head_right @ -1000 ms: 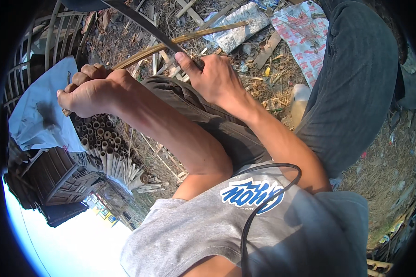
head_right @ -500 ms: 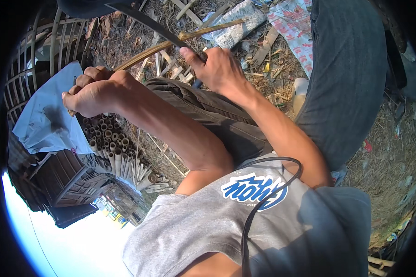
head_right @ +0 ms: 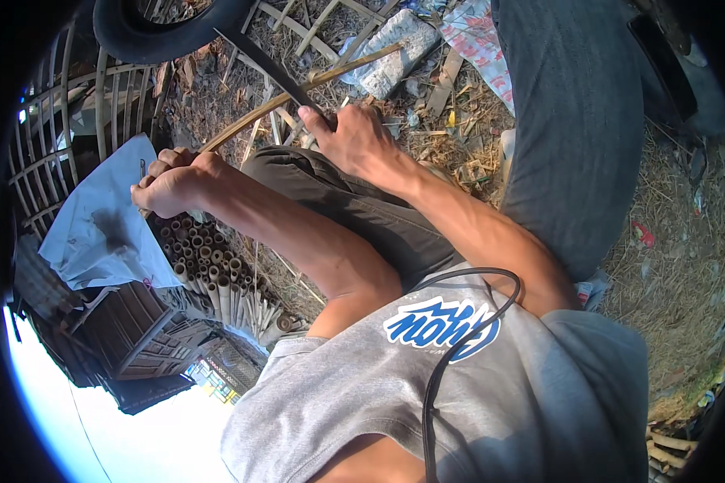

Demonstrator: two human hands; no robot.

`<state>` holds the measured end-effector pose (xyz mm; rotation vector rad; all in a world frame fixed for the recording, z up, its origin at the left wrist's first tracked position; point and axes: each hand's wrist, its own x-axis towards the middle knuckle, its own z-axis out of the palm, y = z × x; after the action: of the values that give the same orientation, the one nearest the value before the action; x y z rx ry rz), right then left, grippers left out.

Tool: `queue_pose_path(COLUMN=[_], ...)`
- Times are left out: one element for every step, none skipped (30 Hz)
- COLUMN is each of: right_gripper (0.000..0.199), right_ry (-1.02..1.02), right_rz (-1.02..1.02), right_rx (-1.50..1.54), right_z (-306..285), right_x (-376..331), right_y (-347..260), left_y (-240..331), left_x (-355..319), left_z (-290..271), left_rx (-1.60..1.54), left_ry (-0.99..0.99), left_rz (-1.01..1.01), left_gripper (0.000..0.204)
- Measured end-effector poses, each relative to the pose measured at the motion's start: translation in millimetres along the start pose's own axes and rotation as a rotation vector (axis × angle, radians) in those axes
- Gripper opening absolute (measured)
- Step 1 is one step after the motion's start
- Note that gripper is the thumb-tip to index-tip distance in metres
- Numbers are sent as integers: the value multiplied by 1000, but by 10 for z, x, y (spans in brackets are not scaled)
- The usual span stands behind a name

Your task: The person shapes a thin strip of wood with a blade and then inserts the strip into a wooden lattice structure on the ground by hand.

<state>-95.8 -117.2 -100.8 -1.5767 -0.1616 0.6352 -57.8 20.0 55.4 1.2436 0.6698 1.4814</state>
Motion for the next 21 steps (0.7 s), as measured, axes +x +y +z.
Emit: queue_pose_path(right_gripper=[80,80,82,82,82,82,83,84,85,86,86,85,83,82,81,80,80,82,82,83,83], right_ry=[-45,-90,16,55,37,16,50,19,19,17,-27,12,23,37,51,65,24,85,78,70,98], right_rz=[-70,-140,-83,-32,-9,14,33,70,-18,-107,-145,-58,20,77,65,72,23,-127,-133,-141,47], right_rx=[-71,-142,-112,137,64,-10,-3,7,1,-4,-107,-96,-11,64,36,8,47,-2,-48,-93,49], right_z=[14,39,-36,-39,-18,8,15,33,58,83,20,-82,-26,-19,-10,37,81,139,94,-5,-69], right_x=[26,55,108,173,210,224,150,127,59,-11,91,106,132,214,222,126,77,14,58,151,222], right_y=[-4,19,241,555,584,578,437,287,107,0,134,322,506,631,531,384,276,123,183,305,621], left_y=[9,18,34,44,35,-14,-4,3,24,64,77,72,49,-2,-5,14,25,90,85,58,48], left_x=[-19,-30,-95,-139,-93,4,5,9,-17,-52,-72,-79,-68,-55,20,28,5,-48,-63,-69,-103], left_z=[63,130,140,174,130,94,70,53,72,75,78,60,57,93,47,41,2,31,65,105,136], left_rx=[-6,-8,12,22,-52,-38,-23,-8,-12,-25,-37,-29,-48,-87,-60,-55,-30,-7,-4,-4,2], left_ry=[2,-10,-29,-57,-69,-35,-37,-40,-37,-109,-180,-186,-139,-84,-79,-105,-124,-146,-142,-136,-148], left_rz=[4,26,27,32,-7,6,11,16,16,38,60,50,16,-11,4,19,42,75,77,59,23], left_gripper=[38,38,38,38,38,38,38,38,38,38,38,38,38,38,38,38,38,38,38,37,37])
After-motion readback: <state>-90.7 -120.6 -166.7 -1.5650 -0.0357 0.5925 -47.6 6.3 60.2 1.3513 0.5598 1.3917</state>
